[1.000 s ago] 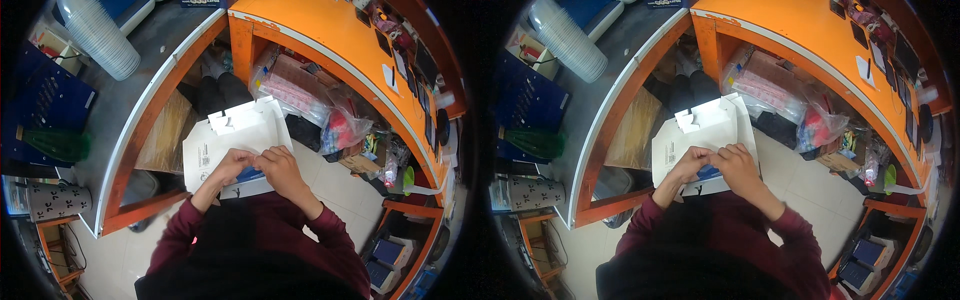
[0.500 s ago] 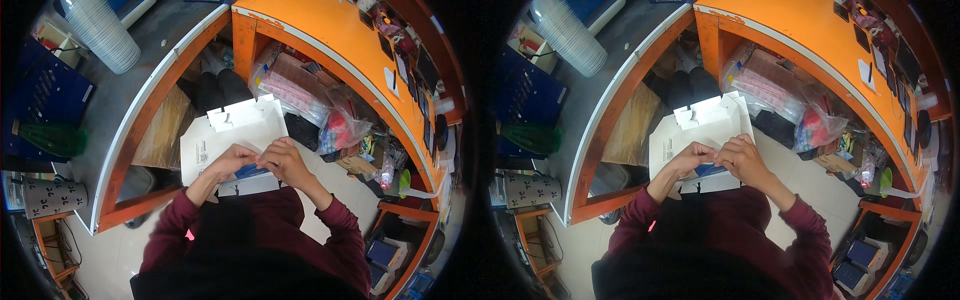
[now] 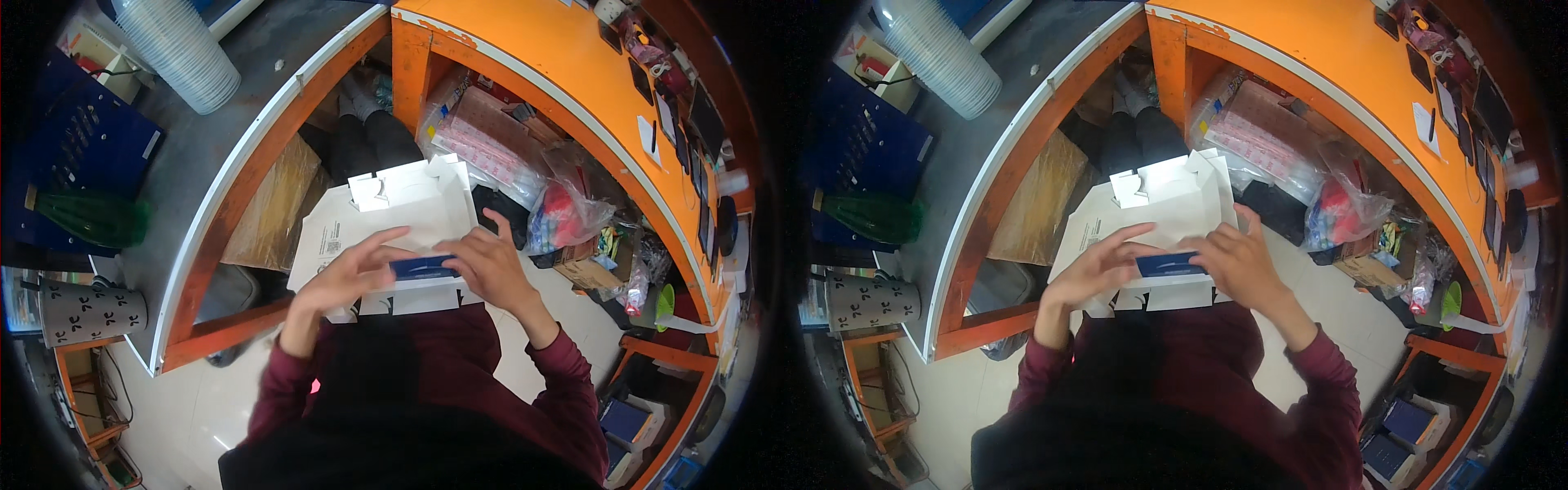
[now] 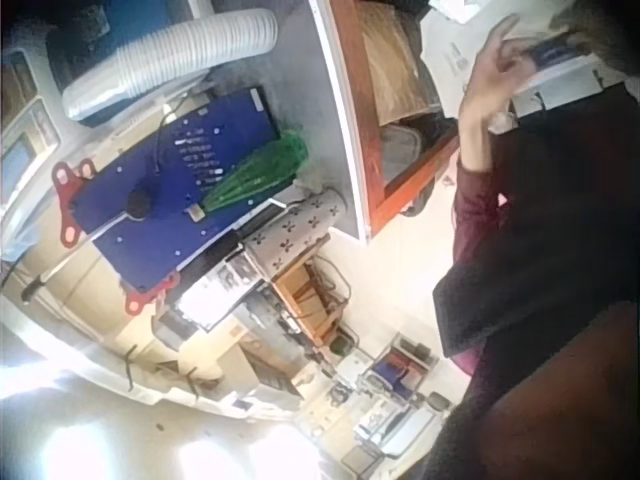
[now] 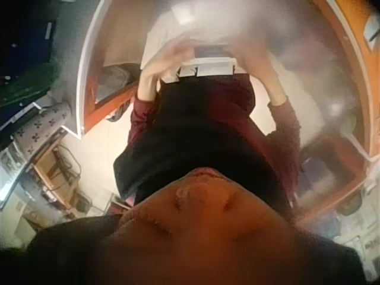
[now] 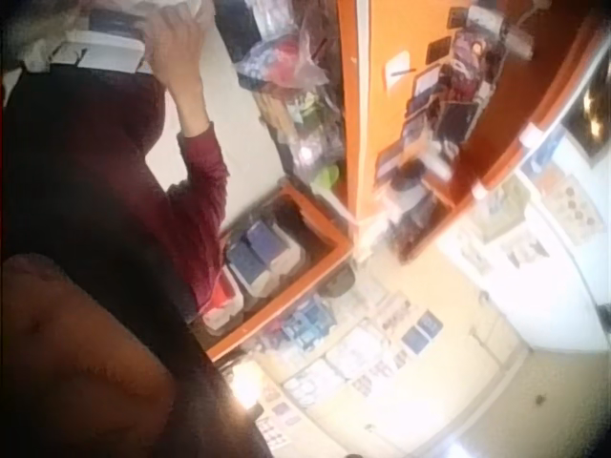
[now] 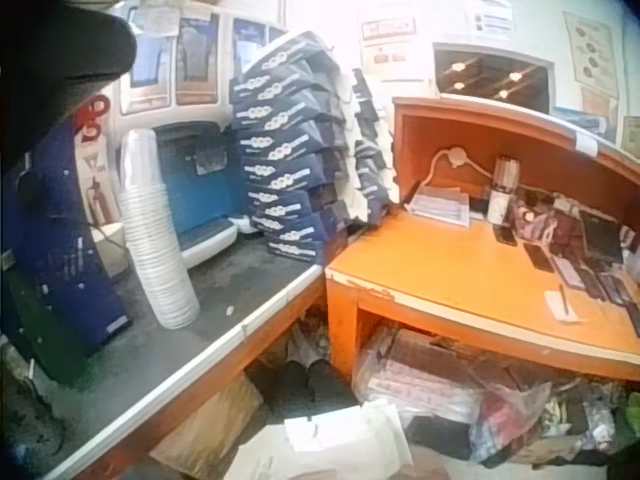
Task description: The person assembles small blue boxes by folding the cardboard flaps and tucking them into place. They repeatedly pick up flat pieces of cardboard, fold them into box shapes, and place the finished boxes onto a stack on the counter.
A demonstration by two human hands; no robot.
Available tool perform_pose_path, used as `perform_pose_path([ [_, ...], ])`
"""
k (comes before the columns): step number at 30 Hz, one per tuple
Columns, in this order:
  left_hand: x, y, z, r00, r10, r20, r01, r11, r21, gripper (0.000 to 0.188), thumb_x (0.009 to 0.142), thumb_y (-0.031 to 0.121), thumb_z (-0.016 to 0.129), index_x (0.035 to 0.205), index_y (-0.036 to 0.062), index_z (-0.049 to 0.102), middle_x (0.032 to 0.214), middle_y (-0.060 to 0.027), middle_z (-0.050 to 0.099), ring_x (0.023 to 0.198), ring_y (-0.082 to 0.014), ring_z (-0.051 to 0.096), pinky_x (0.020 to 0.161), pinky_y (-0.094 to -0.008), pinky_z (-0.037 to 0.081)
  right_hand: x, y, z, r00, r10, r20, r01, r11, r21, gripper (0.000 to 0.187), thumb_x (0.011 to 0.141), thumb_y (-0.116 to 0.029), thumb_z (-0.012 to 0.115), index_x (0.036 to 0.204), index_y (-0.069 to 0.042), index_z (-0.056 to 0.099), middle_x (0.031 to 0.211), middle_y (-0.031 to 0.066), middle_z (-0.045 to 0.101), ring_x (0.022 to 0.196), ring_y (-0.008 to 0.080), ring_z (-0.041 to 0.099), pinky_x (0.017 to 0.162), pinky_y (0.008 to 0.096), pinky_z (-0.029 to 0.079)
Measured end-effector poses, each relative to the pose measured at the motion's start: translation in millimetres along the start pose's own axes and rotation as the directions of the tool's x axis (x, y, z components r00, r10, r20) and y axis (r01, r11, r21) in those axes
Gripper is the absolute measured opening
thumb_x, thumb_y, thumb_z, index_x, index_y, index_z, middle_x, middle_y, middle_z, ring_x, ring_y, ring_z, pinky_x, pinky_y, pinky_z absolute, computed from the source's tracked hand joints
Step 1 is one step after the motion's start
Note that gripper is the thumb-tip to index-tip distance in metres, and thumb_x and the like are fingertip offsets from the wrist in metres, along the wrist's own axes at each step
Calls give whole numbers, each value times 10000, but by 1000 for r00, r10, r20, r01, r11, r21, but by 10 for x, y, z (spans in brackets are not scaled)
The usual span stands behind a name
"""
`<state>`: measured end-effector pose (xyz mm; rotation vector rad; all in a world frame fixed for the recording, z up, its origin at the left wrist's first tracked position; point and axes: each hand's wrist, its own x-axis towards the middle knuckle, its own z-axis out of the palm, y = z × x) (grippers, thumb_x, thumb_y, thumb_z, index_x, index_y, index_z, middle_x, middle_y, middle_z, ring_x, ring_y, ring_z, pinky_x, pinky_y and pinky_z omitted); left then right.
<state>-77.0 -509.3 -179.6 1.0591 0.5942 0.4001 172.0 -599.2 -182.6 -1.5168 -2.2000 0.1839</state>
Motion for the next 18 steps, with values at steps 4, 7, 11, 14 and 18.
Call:
perform_pose_path([
  [4, -420, 114, -177, 914, 322, -249, 11, 592, 806, 216, 844, 118, 770, 1004, -16, 715, 1003, -161, 732, 911, -301, 697, 826, -364, 522, 184, 5, -131, 988, 84, -128, -61, 983, 173, 184, 837, -163, 767, 1020, -155, 750, 766, -6, 630, 791, 182, 592, 1015, 422, 342],
  [7, -438, 181, -179, 843, 261, -471, 274, 547, 791, 139, 806, 59, 762, 891, -29, 697, 909, -193, 713, 856, -329, 698, 746, -400, 525, 321, -103, -125, 983, 61, -172, -37, 989, 143, 147, 849, -113, 740, 993, -141, 756, 766, -4, 619, 785, 195, 564, 884, 386, 342],
  [11, -342, 309, 37, 777, 449, -441, 250, 422, 871, 107, 795, 82, 759, 852, 3, 715, 794, -146, 699, 796, -311, 692, 692, -412, 518, 465, -282, -104, 989, 14, -147, -2, 997, 80, 213, 810, -49, 684, 993, -135, 750, 812, 5, 616, 883, 199, 574, 893, 404, 350],
  [14, -277, 380, 216, 761, 532, -371, 324, 185, 928, 100, 770, 111, 767, 836, 42, 734, 793, -112, 697, 813, -319, 679, 747, -408, 518, 487, -393, -8, 986, -31, -162, 49, 993, 104, 244, 783, -11, 656, 988, -108, 745, 840, 12, 621, 928, 198, 566, 890, 398, 357],
  [18, -253, 315, 281, 788, 603, -125, 194, -51, 980, 55, 730, 82, 749, 764, 69, 709, 770, -78, 688, 834, -277, 640, 894, -398, 473, 415, -412, 63, 981, -84, -177, 106, 987, 123, 222, 808, -3, 639, 988, -94, 730, 871, 13, 625, 934, 202, 555, 872, 381, 360],
])
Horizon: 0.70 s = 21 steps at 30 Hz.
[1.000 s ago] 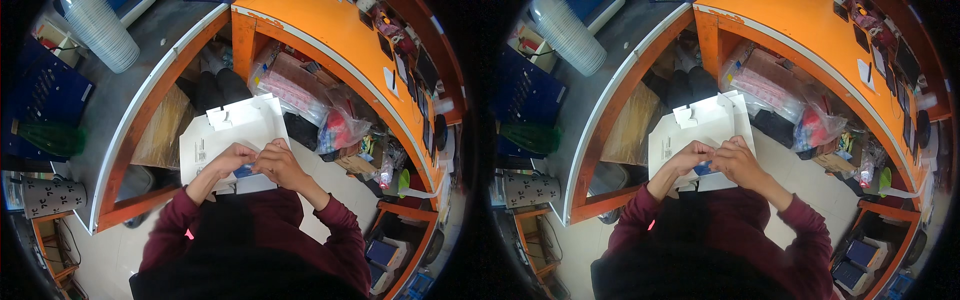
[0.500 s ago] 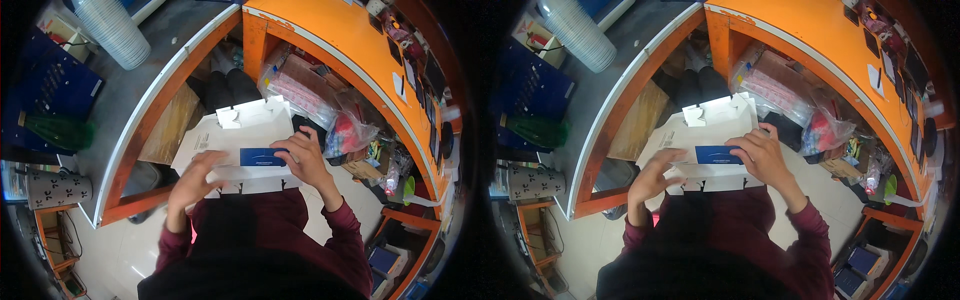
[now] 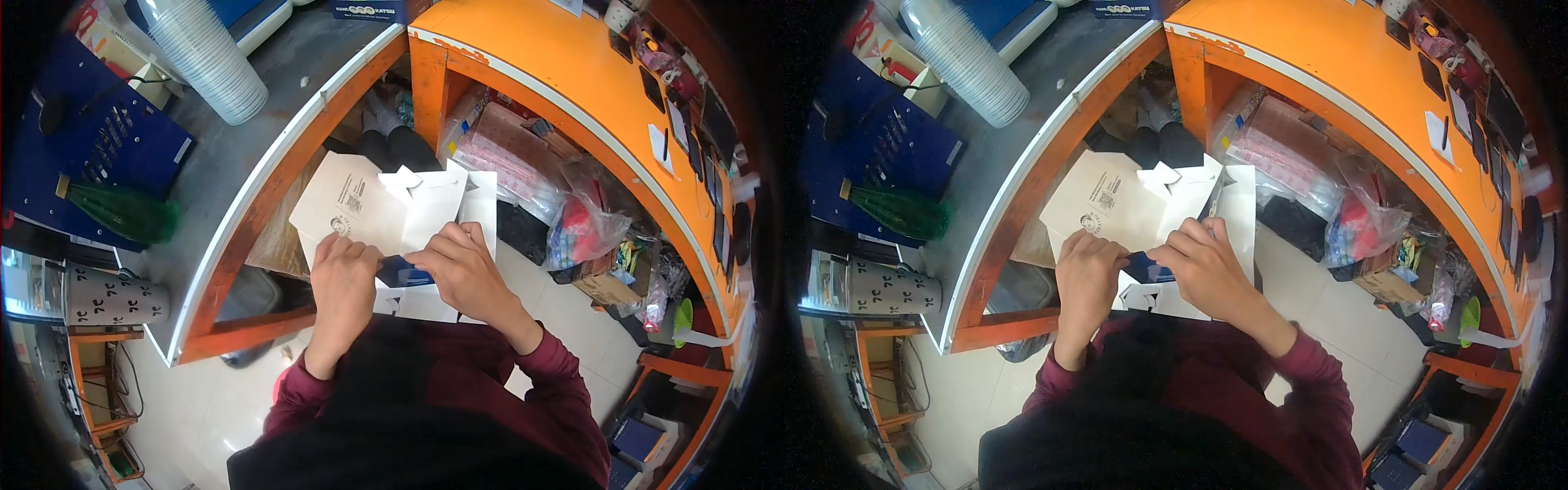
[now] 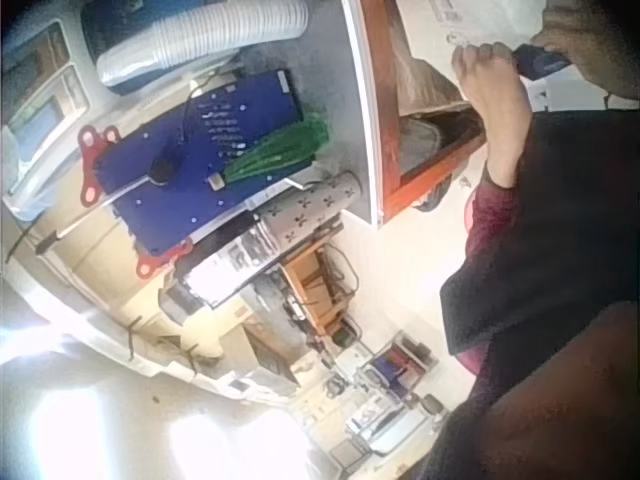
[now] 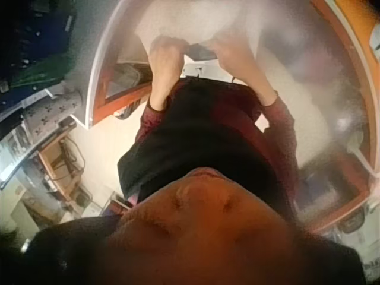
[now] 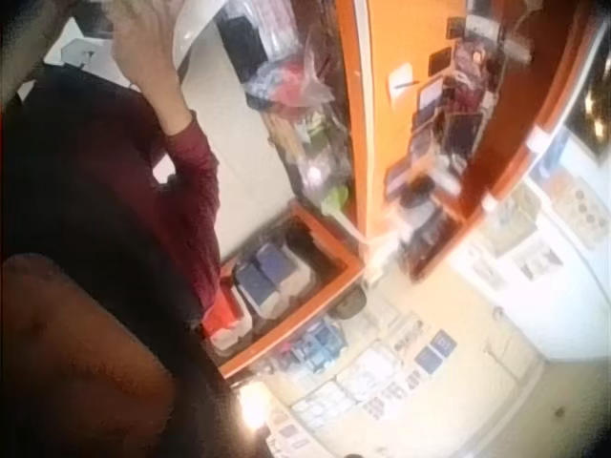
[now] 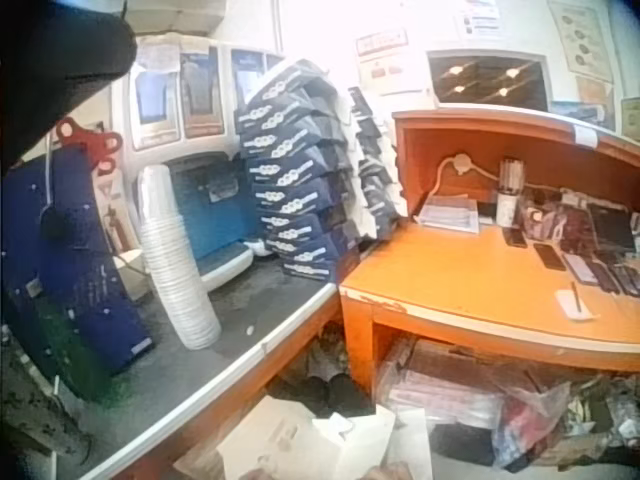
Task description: The person assembles small blue boxes by folding the cardboard flaps and tucking them into place. They repeatedly pick up flat pieces of cardboard, fold them into box shapes, and place the finished boxes onto a stack on the counter.
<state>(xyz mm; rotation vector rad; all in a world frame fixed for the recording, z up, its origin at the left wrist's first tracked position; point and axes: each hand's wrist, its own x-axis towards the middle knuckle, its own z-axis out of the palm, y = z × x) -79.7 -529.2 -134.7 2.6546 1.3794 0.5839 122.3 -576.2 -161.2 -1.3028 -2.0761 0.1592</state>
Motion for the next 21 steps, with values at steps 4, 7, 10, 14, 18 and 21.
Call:
perform_pose_path([
  [4, 50, -5, 35, 999, 44, 16, -44, 999, -5, 69, 734, 79, 752, 770, 73, 693, 733, -74, 673, 825, -269, 639, 959, -420, 455, -36, 28, -17, 1000, -27, 4, 26, 989, 148, 180, 844, -43, 654, 1009, -88, 711, 894, 15, 635, 930, 206, 558, 859, 378, 358],
  [7, 63, 66, 20, 993, 101, 66, -102, 995, 16, 133, 745, 84, 747, 867, 77, 694, 804, -75, 676, 868, -267, 638, 1020, -446, 436, -32, 60, -79, 1000, 14, -8, -13, 992, 126, 200, 837, -49, 696, 1035, -80, 705, 856, 29, 631, 873, 222, 553, 816, 362, 376],
  [10, 45, 276, -9, 990, 139, 37, -139, 990, -16, 346, 743, 79, 751, 1079, 79, 669, 1008, -101, 655, 992, -288, 624, 1082, -485, 403, -54, 75, -123, 988, 124, -95, -108, 981, 161, 248, 814, -41, 749, 1056, -63, 697, 834, 55, 630, 828, 237, 563, 776, 346, 420],
  [14, -37, 398, 340, 976, 181, -121, -181, 983, 7, 681, 692, 37, 777, 1335, 67, 553, 1279, -136, 542, 1186, -344, 559, 1124, -531, 376, -54, -39, -118, 950, 219, -222, -115, 907, 404, 232, 847, -69, 727, 1072, -40, 677, 958, 84, 676, 915, 287, 608, 834, 375, 473],
  [18, -128, 160, 372, 969, 186, -163, -220, 951, -220, 628, 688, 23, 772, 1287, 45, 583, 1221, -132, 609, 1163, -348, 594, 1056, -540, 451, -195, 113, 90, 684, 632, -365, -242, 668, 704, 634, 905, -224, 758, 1427, -34, 453, 1426, 159, 483, 1254, 279, 528, 947, 381, 512],
  [21, -275, 15, 393, 923, 331, -198, -365, 915, -172, 445, 804, 85, 668, 1249, 74, 642, 1197, -100, 641, 1173, -299, 612, 1085, -510, 431, -420, 391, 77, 698, 711, 88, -262, 138, 955, 996, 917, -272, 751, 1595, -76, 47, 1579, 193, 246, 1382, 329, 420, 981, 482, 524],
])
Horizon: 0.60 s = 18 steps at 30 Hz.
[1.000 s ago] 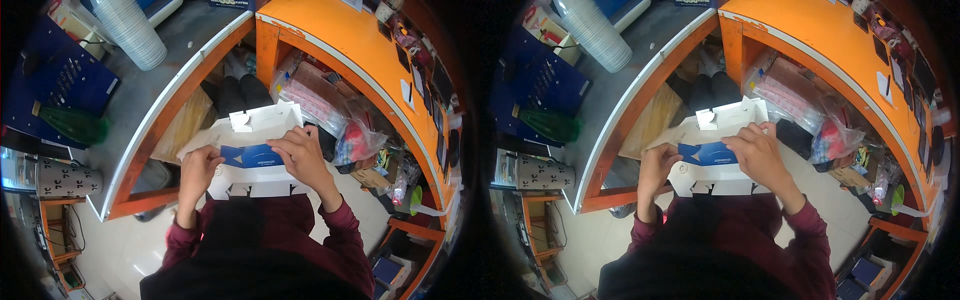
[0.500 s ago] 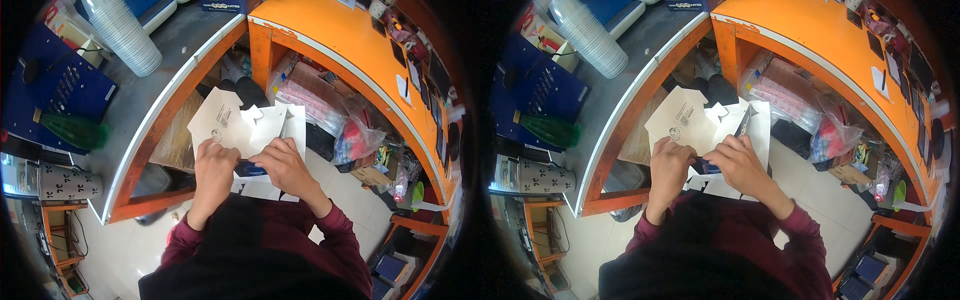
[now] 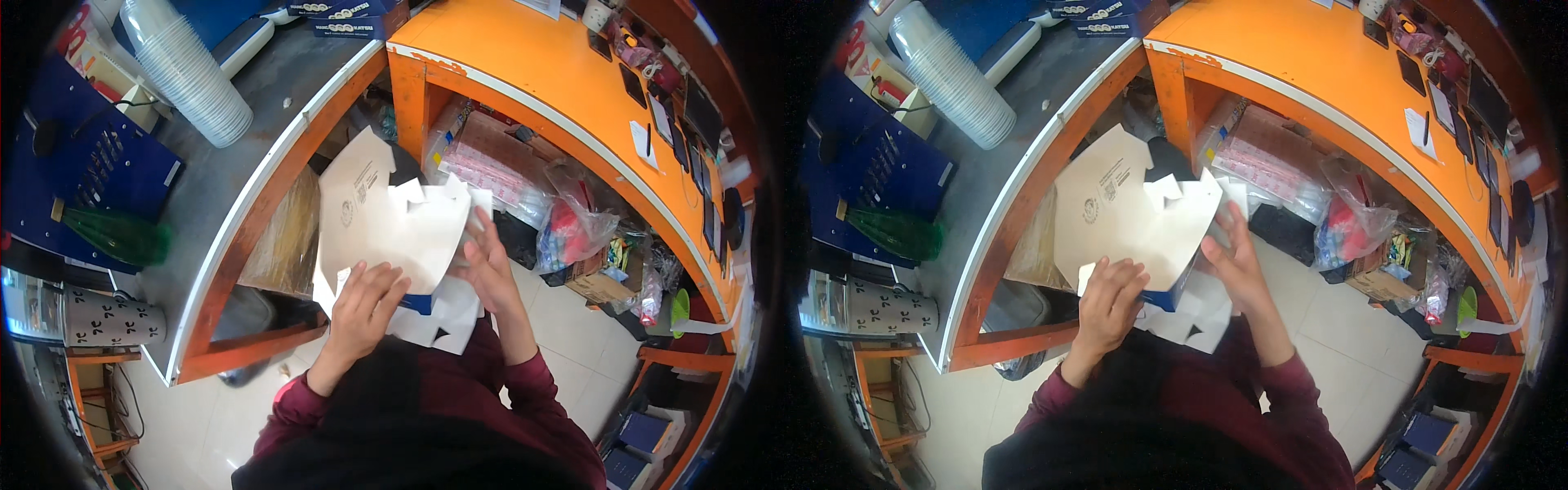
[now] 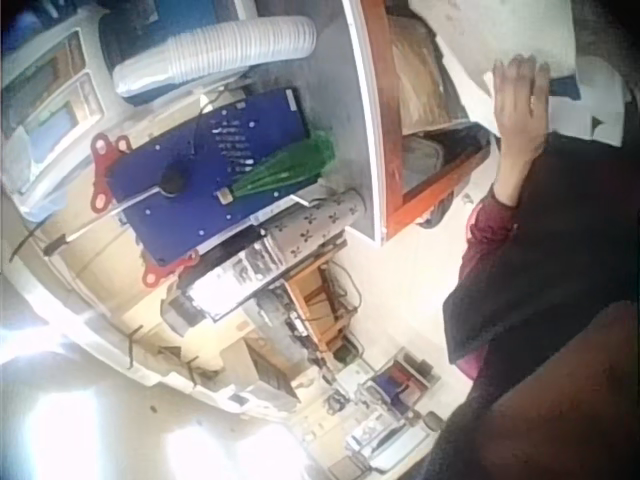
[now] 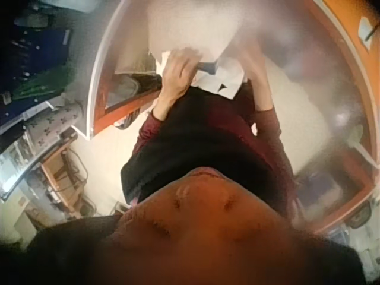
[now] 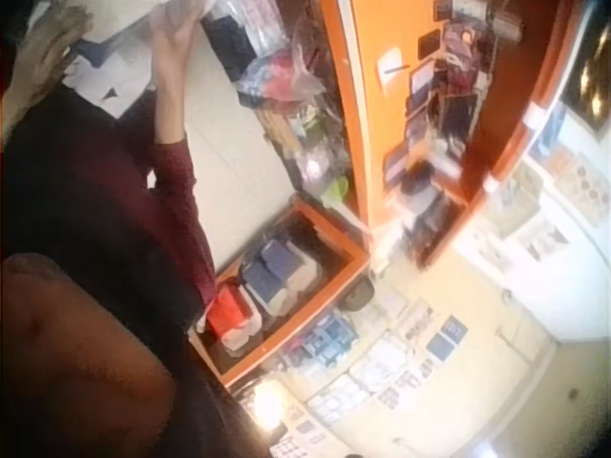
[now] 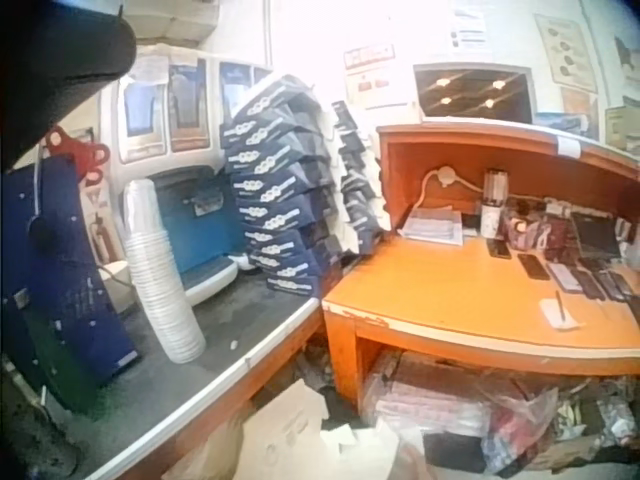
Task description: The person assembles small blue boxes by folding the cardboard flaps and tucking them into place. They repeatedly pick up flat pieces of cardboard, fold them into box shapes, and place the finished boxes onto a stack on the counter.
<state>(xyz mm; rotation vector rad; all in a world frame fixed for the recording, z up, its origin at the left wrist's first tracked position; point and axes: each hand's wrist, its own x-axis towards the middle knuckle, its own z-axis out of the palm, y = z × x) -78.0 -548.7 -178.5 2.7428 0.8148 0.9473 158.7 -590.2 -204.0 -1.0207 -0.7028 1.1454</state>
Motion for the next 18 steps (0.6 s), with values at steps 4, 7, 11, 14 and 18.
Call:
perform_pose_path([
  [4, -259, -79, 54, 993, 117, -33, -117, 993, -7, 311, 823, 84, 666, 1132, 113, 685, 1194, -62, 665, 1193, -265, 617, 1113, -504, 402, 31, 71, -64, 939, 332, 95, -345, 896, 279, 1102, 907, -229, 752, 1597, -87, -96, 1516, 214, 377, 1290, 342, 534, 886, 514, 578],
  [7, -342, -57, 58, 991, 120, -62, -121, 992, -22, 248, 832, 59, 652, 1072, 120, 674, 1200, -48, 662, 1214, -254, 606, 1142, -523, 363, 28, 217, -119, 897, 419, 140, -441, 829, 344, 1069, 903, -215, 752, 1595, -68, -48, 1434, 200, 486, 1217, 328, 598, 851, 502, 596],
  [11, -239, 6, -53, 993, -80, 91, 98, 971, -219, 363, 859, 184, 721, 1200, 93, 637, 1331, -140, 595, 1336, -346, 509, 1178, -582, 264, -92, 169, -93, 954, 263, 142, -296, 902, 314, 1000, 851, -169, 805, 1559, -31, 111, 1370, 186, 529, 1204, 305, 606, 897, 441, 581],
  [14, 35, 12, -287, 969, -203, 141, 246, 849, -468, 568, 913, 444, 653, 1325, 58, 583, 1442, -203, 514, 1406, -404, 425, 1191, -591, 218, -159, 113, 112, 953, -301, -21, 299, 952, -68, 942, 782, -127, 865, 1488, -13, 251, 1327, 156, 549, 1196, 306, 600, 968, 401, 537],
  [18, 330, 20, -385, 962, -130, 240, 269, 301, -915, 780, 993, 609, 427, 1485, 3, 416, 1503, -234, 448, 1427, -346, 401, 1168, -486, 300, -355, 199, 364, 790, -603, 111, 532, 584, -613, 825, 729, -152, 907, 1364, -6, 401, 1352, 200, 523, 1244, 350, 568, 1019, 430, 493],
])
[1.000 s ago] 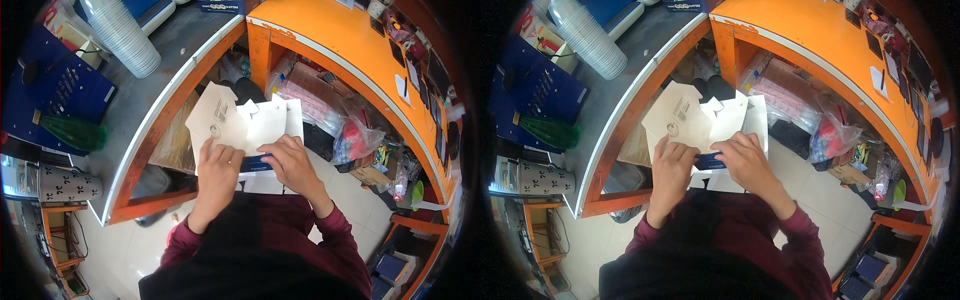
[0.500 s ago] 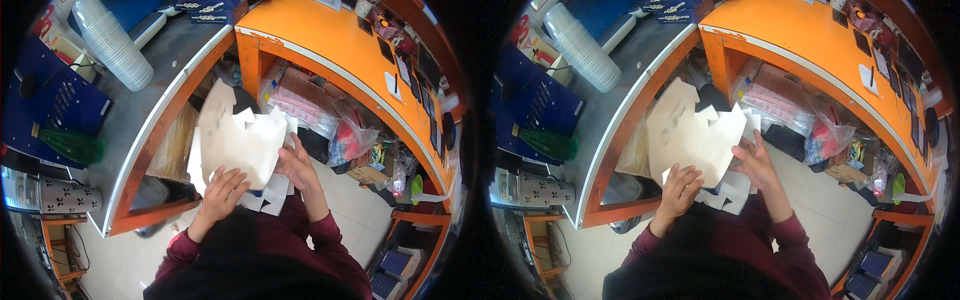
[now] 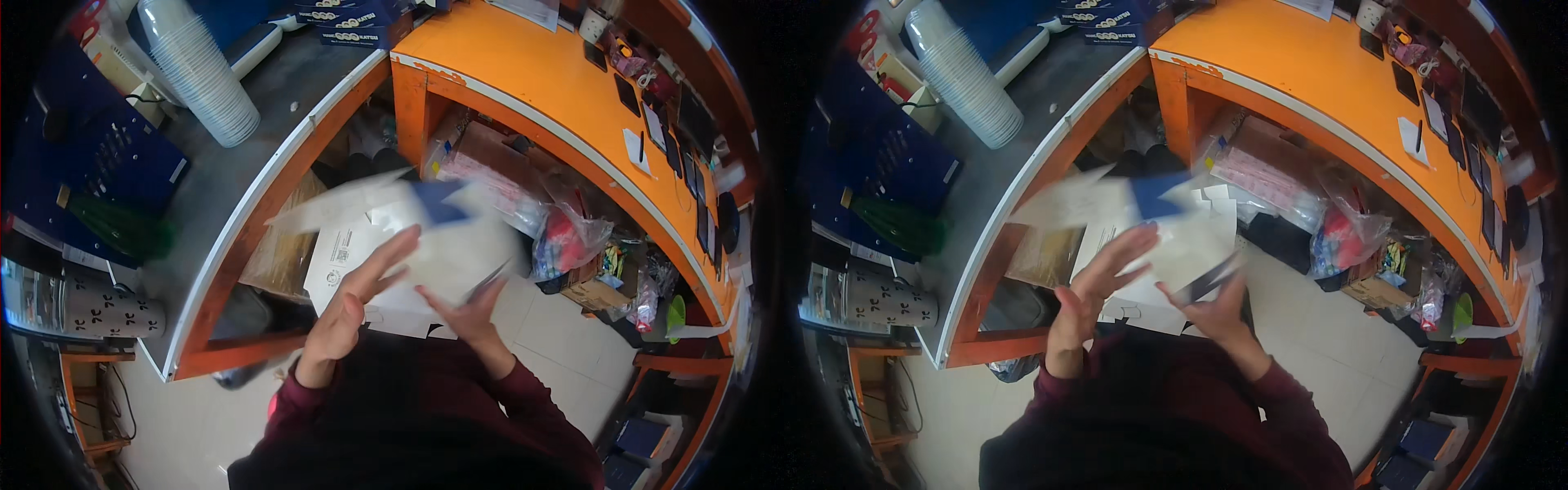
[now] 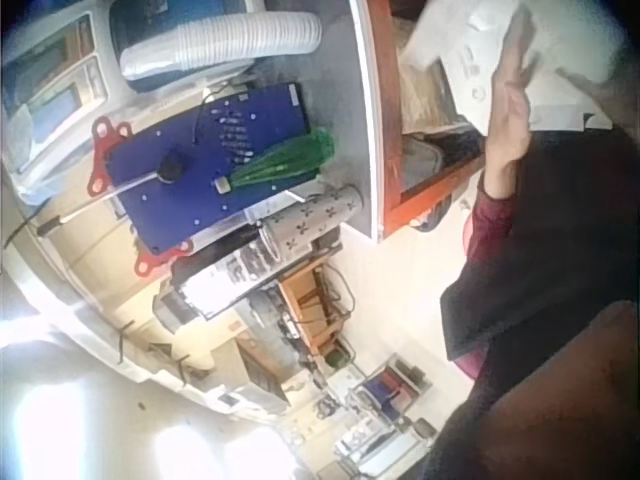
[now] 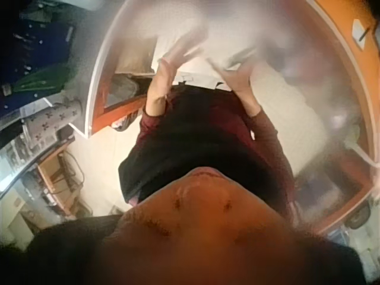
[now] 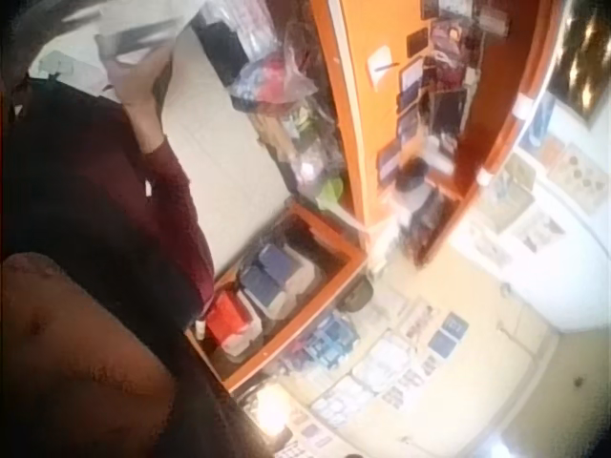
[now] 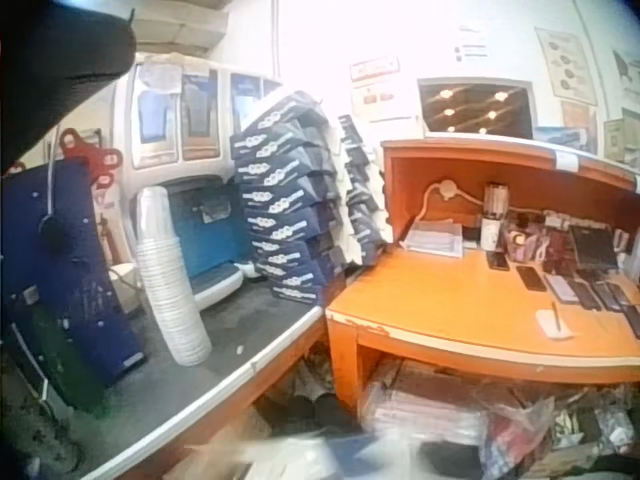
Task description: The person assembles small blue boxes by folding the cardboard flaps and tucking them into place. They repeatedly pick up flat pieces of cardboard, fold them into box shapes, and place the finished boxes onto a stack on the counter.
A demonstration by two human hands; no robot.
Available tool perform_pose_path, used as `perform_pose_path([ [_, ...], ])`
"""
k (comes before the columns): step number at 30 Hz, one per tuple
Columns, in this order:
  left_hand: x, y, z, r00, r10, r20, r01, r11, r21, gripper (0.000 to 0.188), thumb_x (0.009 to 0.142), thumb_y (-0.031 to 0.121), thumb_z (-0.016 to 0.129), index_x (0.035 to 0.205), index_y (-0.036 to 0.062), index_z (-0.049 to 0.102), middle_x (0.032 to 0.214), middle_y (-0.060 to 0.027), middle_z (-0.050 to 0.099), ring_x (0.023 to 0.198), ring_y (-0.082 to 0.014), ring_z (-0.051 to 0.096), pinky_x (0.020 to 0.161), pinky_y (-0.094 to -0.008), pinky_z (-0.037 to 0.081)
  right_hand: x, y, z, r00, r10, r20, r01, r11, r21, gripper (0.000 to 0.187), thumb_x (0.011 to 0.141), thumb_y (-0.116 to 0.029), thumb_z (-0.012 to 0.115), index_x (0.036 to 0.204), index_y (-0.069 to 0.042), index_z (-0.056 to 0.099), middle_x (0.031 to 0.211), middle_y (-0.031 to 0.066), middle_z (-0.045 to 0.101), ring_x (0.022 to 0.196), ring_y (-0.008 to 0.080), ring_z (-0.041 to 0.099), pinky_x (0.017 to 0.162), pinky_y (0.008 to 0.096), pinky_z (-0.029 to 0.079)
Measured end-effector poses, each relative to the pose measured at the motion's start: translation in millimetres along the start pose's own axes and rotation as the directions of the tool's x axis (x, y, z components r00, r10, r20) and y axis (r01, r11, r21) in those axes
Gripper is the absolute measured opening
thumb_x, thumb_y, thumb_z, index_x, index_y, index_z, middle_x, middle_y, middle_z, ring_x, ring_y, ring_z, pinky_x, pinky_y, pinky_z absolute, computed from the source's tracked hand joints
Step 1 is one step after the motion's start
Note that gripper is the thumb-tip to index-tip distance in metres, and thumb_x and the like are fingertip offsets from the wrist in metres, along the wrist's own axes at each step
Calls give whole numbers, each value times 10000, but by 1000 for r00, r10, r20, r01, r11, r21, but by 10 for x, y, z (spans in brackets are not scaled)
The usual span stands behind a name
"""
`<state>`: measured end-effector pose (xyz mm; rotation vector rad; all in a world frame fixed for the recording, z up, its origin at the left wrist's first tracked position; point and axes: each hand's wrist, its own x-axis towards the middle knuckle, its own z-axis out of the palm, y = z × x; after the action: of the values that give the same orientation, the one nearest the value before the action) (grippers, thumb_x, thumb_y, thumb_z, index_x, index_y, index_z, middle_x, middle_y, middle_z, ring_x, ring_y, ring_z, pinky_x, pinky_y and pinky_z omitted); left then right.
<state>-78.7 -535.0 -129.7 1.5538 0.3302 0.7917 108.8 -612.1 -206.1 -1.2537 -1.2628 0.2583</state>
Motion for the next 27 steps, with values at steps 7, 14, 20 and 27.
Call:
perform_pose_path([
  [7, 273, 152, -230, 939, -317, 137, 258, 908, 329, 351, 949, 78, 615, 1264, 4, 479, 776, -96, 639, 676, -180, 651, 565, -366, 492, 310, 15, -285, 961, -148, 232, 175, 980, -99, 554, 801, -218, 841, 1302, -182, 607, 1474, 149, 469, 1340, 373, 483, 1008, 485, 477],
  [14, 371, 144, -145, 846, -362, 391, 179, 884, 432, 426, 921, 64, 642, 1328, 12, 527, 1027, -161, 709, 912, -269, 707, 779, -368, 569, 1008, -176, -433, 856, 45, 515, -55, 998, 4, 176, 929, -78, 675, 1090, -78, 748, 1308, 138, 587, 1119, 319, 655, 913, 392, 541],
  [20, 382, -233, -457, 861, -437, 259, 400, 898, 183, 209, 966, 162, 699, 1055, -28, 701, 878, -4, 685, 850, -57, 579, 753, -239, 494, 731, 167, -691, 897, 372, 237, -440, 796, 415, 256, 859, 67, 681, 1095, -8, 744, 1365, 154, 574, 1076, 244, 680, 892, 349, 599],
  [27, 391, -375, -256, 831, -487, 268, 468, 873, 138, 296, 1039, 236, 595, 1017, -35, 712, 824, 34, 651, 775, -33, 523, 701, -244, 447, 656, -273, -473, 943, 161, 290, -98, 971, -220, 393, 779, -73, 831, 1153, -42, 716, 1263, 149, 633, 972, 252, 713, 844, 329, 597],
])
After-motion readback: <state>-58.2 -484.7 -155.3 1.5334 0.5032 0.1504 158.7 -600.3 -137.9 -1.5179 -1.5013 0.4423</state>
